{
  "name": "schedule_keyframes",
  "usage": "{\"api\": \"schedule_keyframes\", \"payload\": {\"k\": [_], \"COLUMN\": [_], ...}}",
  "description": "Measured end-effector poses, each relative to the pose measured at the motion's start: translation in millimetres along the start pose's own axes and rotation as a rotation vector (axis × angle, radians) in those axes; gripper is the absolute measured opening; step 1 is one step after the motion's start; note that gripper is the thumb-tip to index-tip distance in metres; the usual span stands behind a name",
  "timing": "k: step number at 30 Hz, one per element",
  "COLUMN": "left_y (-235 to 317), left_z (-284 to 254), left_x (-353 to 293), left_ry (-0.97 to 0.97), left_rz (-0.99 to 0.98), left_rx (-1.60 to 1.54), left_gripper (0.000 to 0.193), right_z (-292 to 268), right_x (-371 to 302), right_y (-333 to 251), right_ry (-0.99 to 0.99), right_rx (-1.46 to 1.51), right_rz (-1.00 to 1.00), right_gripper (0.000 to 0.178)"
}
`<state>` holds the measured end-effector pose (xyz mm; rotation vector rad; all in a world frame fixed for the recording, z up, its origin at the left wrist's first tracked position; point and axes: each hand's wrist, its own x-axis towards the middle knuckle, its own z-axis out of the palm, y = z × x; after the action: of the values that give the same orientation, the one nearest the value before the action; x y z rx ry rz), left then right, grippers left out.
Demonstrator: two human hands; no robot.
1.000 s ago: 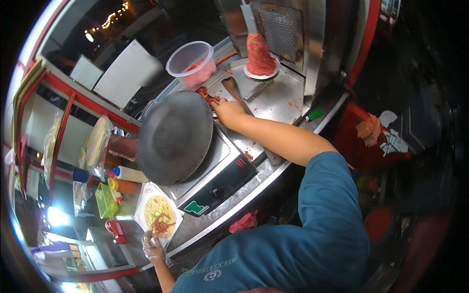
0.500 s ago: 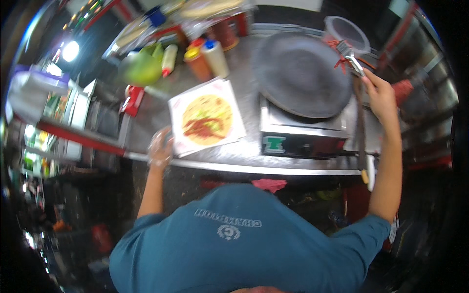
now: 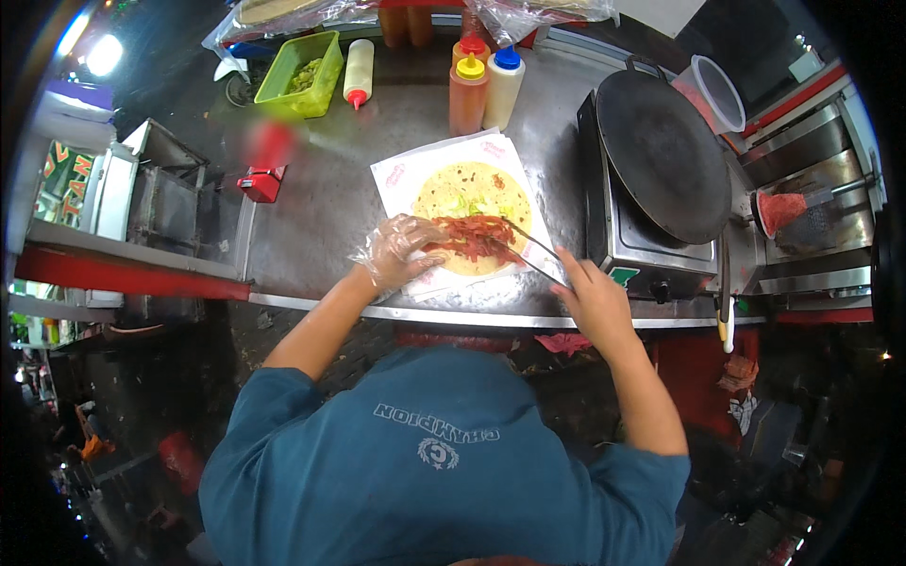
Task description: The person cooks a flatbread on a griddle, adds shredded meat, lettuce, and sauces, then folds and wraps the item in paper and a plastic bag. The finished wrap is handed to a customer.
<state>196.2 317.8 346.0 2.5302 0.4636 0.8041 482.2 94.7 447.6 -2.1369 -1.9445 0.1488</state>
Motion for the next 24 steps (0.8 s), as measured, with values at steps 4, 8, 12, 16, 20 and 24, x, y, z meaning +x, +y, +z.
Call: {"api": "schedule_keyframes", "payload": {"k": [4, 8, 12, 16, 20, 24], "left_y": [-24.8, -40.5, 0.9, 20.6, 15.8, 25.9], "left_z": [4.2, -0.7, 4.1, 44.2, 46.9, 39.1], "left_x": [0.8, 20.2, 51.1, 69.2, 68.3, 44.7], "left_ry": [-0.076, -0.048, 0.075, -0.219, -0.209, -0.027], "left_rz": [0.015, 0.040, -0.090, 0.005, 0.001, -0.111], "left_rx": [0.109, 0.050, -0.001, 0.205, 0.170, 0.324], "left_gripper": [0.023, 0.016, 0.020, 0.019, 0.015, 0.010], "right_z": [28.2, 32.0, 58.9, 49.8, 24.7, -51.2], "right_x": [-26.5, -30.1, -37.9, -43.8, -54.4, -59.8], "right_y": [3.9, -2.5, -0.4, 3.2, 19.8, 106.5], "right_ry": [0.049, 0.097, 0.212, 0.210, 0.348, 0.838], "right_rx": [0.057, 0.276, 0.282, 0.459, 0.506, 0.515], "right_rz": [0.096, 0.204, 0.225, 0.247, 0.232, 0.224], "right_gripper": [0.045, 0.040, 0.039, 0.038, 0.039, 0.041]}}
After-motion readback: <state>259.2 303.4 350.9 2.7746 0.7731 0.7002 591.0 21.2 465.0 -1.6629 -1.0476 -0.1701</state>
